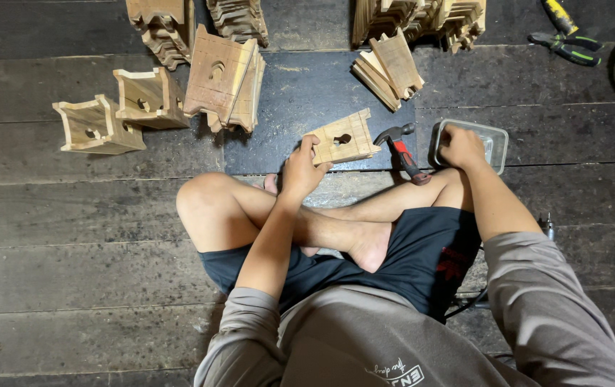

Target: The person assembles small wooden components by aligning pre-cut wooden pieces and driving nails into them using a hammer.

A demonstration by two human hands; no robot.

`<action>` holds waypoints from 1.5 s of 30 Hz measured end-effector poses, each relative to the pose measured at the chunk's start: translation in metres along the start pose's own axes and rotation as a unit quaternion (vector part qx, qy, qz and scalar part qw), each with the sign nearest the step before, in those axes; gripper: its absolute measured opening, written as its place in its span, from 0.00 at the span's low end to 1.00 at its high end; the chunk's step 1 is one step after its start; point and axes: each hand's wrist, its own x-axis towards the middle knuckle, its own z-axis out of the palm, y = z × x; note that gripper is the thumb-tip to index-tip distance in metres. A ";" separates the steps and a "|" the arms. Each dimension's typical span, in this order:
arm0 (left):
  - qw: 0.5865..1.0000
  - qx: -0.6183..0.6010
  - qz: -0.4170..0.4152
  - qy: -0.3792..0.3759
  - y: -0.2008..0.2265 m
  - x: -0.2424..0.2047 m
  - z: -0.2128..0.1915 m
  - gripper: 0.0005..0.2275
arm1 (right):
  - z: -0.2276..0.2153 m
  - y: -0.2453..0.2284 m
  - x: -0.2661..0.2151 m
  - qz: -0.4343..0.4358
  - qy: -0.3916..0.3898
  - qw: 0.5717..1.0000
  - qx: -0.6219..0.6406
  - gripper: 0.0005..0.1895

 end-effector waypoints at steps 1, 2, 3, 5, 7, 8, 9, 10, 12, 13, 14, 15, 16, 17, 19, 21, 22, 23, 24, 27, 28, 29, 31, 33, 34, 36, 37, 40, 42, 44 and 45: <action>1.000 0.000 0.000 -0.001 0.000 0.000 0.000 0.27 | 0.010 0.010 0.008 0.001 0.000 1.000 0.000 0.15; 1.000 -0.001 -0.002 -0.004 -0.001 0.001 0.001 0.26 | 0.019 0.020 0.016 -0.002 0.027 1.000 0.002 0.14; 1.000 -0.002 -0.003 -0.007 -0.001 0.002 0.001 0.26 | 0.028 0.030 0.025 -0.004 0.055 0.998 0.004 0.13; 1.000 -0.002 -0.004 -0.009 -0.001 0.002 0.001 0.26 | 0.025 0.029 0.020 -0.013 0.069 0.997 0.009 0.12; 1.000 -0.001 -0.006 -0.010 -0.001 0.002 0.001 0.26 | 0.028 0.032 0.021 -0.023 0.084 0.996 0.013 0.11; 1.000 -0.001 -0.008 -0.012 0.000 0.002 0.000 0.26 | 0.032 0.036 0.024 -0.035 0.084 0.996 0.007 0.11; 1.000 -0.001 -0.010 -0.014 0.000 0.001 0.000 0.26 | 0.036 0.041 0.028 -0.048 0.084 0.995 0.001 0.11; 1.000 -0.001 -0.010 -0.013 0.001 0.000 -0.001 0.26 | 0.039 0.043 0.031 -0.048 0.083 0.995 0.000 0.11; 1.000 0.006 -0.016 -0.018 0.004 0.000 -0.002 0.27 | 0.046 0.048 0.038 -0.065 0.085 0.994 0.005 0.17; 1.000 0.005 -0.016 -0.018 0.004 0.000 -0.003 0.27 | 0.048 0.050 0.041 -0.066 0.085 0.994 0.005 0.17; 1.000 0.004 -0.016 -0.020 0.005 -0.001 -0.004 0.26 | 0.051 0.052 0.044 -0.052 0.075 0.996 -0.001 0.18; 1.000 0.003 -0.017 -0.023 0.006 -0.002 -0.005 0.26 | 0.054 0.054 0.046 -0.038 0.064 0.997 -0.006 0.20; 1.000 0.003 -0.017 -0.023 0.006 -0.002 -0.005 0.26 | 0.056 0.057 0.049 -0.038 0.064 0.997 -0.007 0.20; 0.999 0.005 -0.019 -0.025 0.006 -0.002 -0.005 0.26 | 0.059 0.060 0.051 -0.033 0.062 0.998 -0.004 0.20; 0.999 0.007 -0.021 -0.027 0.007 -0.002 -0.005 0.26 | 0.060 0.062 0.054 -0.029 0.059 0.998 -0.001 0.20; 0.999 0.006 -0.023 -0.028 0.007 -0.002 -0.005 0.26 | 0.058 0.059 0.053 -0.028 0.069 0.997 0.011 0.19; 0.999 0.006 -0.023 -0.028 0.008 -0.002 -0.006 0.26 | 0.062 0.063 0.055 -0.028 0.068 0.997 0.011 0.19; 0.999 0.005 -0.025 -0.030 0.009 -0.002 -0.006 0.26 | 0.066 0.067 0.058 -0.018 0.065 0.998 0.011 0.20; 0.999 0.004 -0.028 -0.032 0.009 -0.002 -0.006 0.26 | 0.070 0.071 0.061 -0.008 0.061 0.998 0.010 0.20; 0.999 0.004 -0.029 -0.034 0.010 -0.003 -0.008 0.26 | 0.059 0.061 0.049 0.009 0.047 0.999 0.024 0.20; 0.999 0.004 -0.029 -0.034 0.011 -0.003 -0.008 0.26 | 0.057 0.058 0.048 0.009 0.047 0.999 0.024 0.20; 0.999 0.004 -0.029 -0.035 0.011 -0.003 -0.009 0.26 | 0.054 0.056 0.047 0.004 0.046 0.999 0.021 0.21; 0.999 0.003 -0.030 -0.037 0.012 -0.003 -0.010 0.26 | 0.050 0.052 0.044 -0.002 0.045 0.999 0.019 0.21; 0.999 0.003 -0.034 -0.041 0.014 -0.004 -0.012 0.26 | 0.047 0.049 0.040 -0.002 0.043 0.999 0.018 0.21; 0.999 0.003 -0.034 -0.041 0.014 -0.004 -0.012 0.26 | 0.050 0.051 0.042 -0.002 0.043 0.999 0.018 0.21; 0.998 0.005 -0.038 -0.045 0.015 -0.004 -0.012 0.26 | 0.054 0.056 0.046 -0.002 0.037 0.999 0.028 0.20; 0.998 0.005 -0.038 -0.045 0.015 -0.004 -0.012 0.26 | 0.053 0.054 0.044 -0.002 0.038 0.999 0.028 0.20; 0.998 0.000 -0.037 -0.047 0.016 -0.004 -0.013 0.26 | 0.048 0.048 0.040 -0.003 0.037 0.998 0.045 0.19; 0.998 0.003 -0.041 -0.047 0.015 -0.004 -0.013 0.26 | 0.047 0.046 0.038 0.001 0.036 0.998 0.046 0.18; 0.998 0.001 -0.042 -0.048 0.016 -0.005 -0.013 0.26 | 0.041 0.042 0.033 0.001 0.036 0.998 0.049 0.18; 0.998 -0.001 -0.042 -0.049 0.017 -0.005 -0.013 0.26 | 0.039 0.040 0.031 0.002 0.037 0.998 0.053 0.17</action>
